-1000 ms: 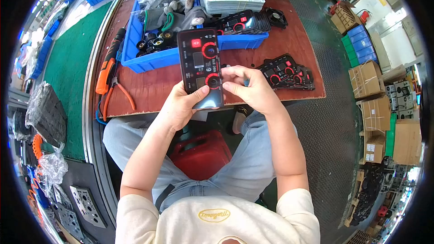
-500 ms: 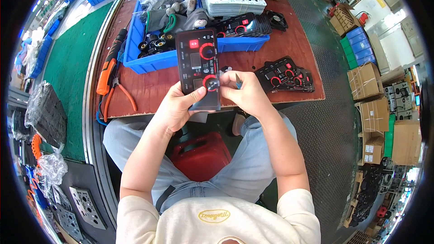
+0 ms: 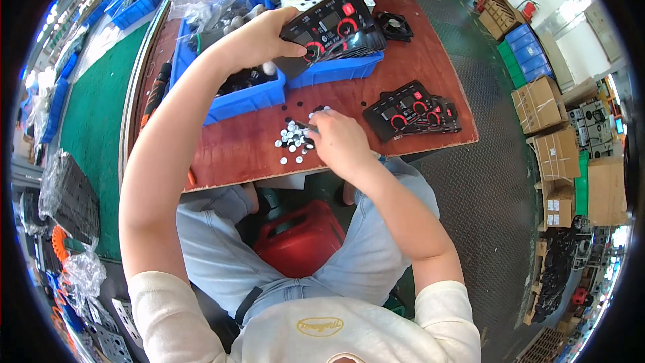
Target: Assembling internal plastic components and buttons into a handheld electronic module casing.
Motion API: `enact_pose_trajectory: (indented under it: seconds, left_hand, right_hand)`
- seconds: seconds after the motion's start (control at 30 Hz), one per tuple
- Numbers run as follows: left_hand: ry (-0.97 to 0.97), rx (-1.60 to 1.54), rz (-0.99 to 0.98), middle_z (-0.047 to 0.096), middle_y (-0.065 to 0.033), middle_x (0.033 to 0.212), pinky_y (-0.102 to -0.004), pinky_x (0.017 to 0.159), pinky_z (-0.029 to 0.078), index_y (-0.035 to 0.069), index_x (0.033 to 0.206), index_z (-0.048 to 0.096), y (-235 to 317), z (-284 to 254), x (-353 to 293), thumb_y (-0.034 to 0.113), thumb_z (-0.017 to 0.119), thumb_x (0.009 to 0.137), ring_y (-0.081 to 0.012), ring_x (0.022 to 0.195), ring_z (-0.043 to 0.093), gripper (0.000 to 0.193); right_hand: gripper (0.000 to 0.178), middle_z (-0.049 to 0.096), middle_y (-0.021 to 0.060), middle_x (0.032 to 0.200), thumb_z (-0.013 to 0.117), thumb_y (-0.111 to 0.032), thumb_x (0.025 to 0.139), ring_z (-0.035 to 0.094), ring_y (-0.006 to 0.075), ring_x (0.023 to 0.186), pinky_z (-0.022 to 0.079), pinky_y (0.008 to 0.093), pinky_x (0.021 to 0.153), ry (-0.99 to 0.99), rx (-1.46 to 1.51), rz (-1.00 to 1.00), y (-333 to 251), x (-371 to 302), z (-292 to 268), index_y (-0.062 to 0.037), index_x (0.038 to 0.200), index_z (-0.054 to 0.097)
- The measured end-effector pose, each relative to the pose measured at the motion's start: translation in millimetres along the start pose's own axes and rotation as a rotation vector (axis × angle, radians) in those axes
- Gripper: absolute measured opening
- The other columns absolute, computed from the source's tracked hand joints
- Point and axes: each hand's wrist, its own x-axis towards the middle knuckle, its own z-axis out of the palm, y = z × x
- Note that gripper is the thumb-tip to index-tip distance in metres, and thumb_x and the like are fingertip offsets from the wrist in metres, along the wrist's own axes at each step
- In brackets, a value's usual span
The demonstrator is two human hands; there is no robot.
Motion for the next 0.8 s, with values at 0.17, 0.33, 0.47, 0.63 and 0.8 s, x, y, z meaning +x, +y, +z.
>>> enact_pose_trajectory:
  seconds: [0.17,0.33,0.47,0.63,0.8]
  left_hand:
    - [-0.254,0.016,-0.027,0.067,-0.0123,0.091,-0.0353,0.078,0.051,-0.002,0.107,0.059,-23,1,45,0.016,0.073,0.075,-0.0233,0.086,0.065,0.04]
    - [-0.084,0.467,0.04,0.065,-0.0208,0.103,-0.0403,0.087,0.047,-0.001,0.111,0.058,-12,20,46,0.024,0.074,0.073,-0.0347,0.103,0.061,0.048]
    - [0.029,0.679,-0.019,0.064,-0.0176,0.103,-0.0414,0.085,0.048,0.004,0.126,0.046,-4,34,38,0.021,0.076,0.072,-0.0315,0.103,0.061,0.063]
    - [0.208,0.822,0.175,0.052,-0.016,0.114,-0.0429,0.091,0.045,0.007,0.133,0.04,-10,46,30,0.019,0.078,0.07,-0.0355,0.111,0.053,0.075]
    - [0.212,0.877,0.122,0.049,-0.0146,0.117,-0.0386,0.082,0.05,0.005,0.126,0.045,-2,50,30,0.019,0.073,0.077,-0.0321,0.102,0.058,0.058]
  right_hand:
    - [0.013,0.061,0.0147,0.092,0.062,-0.009,0.08,0.061,0.0359,0.082,0.049,0.0464,0.071,-0.032,0.03,-0.066,0,-3,8,-0.0043,0.092,0.064]
    - [0.012,0.06,0.0143,0.09,0.061,-0.007,0.079,0.062,0.0344,0.079,0.05,0.0453,0.069,-0.03,0.018,-0.035,-2,-5,8,-0.0036,0.09,0.064]
    - [0.008,0.06,0.0149,0.088,0.062,-0.009,0.079,0.063,0.0338,0.074,0.051,0.0436,0.065,-0.021,-0.025,-0.057,-7,-4,15,-0.0026,0.083,0.061]
    - [0.017,0.059,0.0142,0.086,0.065,-0.007,0.073,0.064,0.0305,0.071,0.052,0.0399,0.059,0.007,-0.094,-0.138,-8,-5,18,-0.002,0.087,0.057]
    - [0.025,0.058,0.0154,0.09,0.067,-0.004,0.069,0.065,0.0287,0.07,0.053,0.0373,0.057,0.024,-0.126,-0.078,-17,0,16,-0.0007,0.09,0.057]
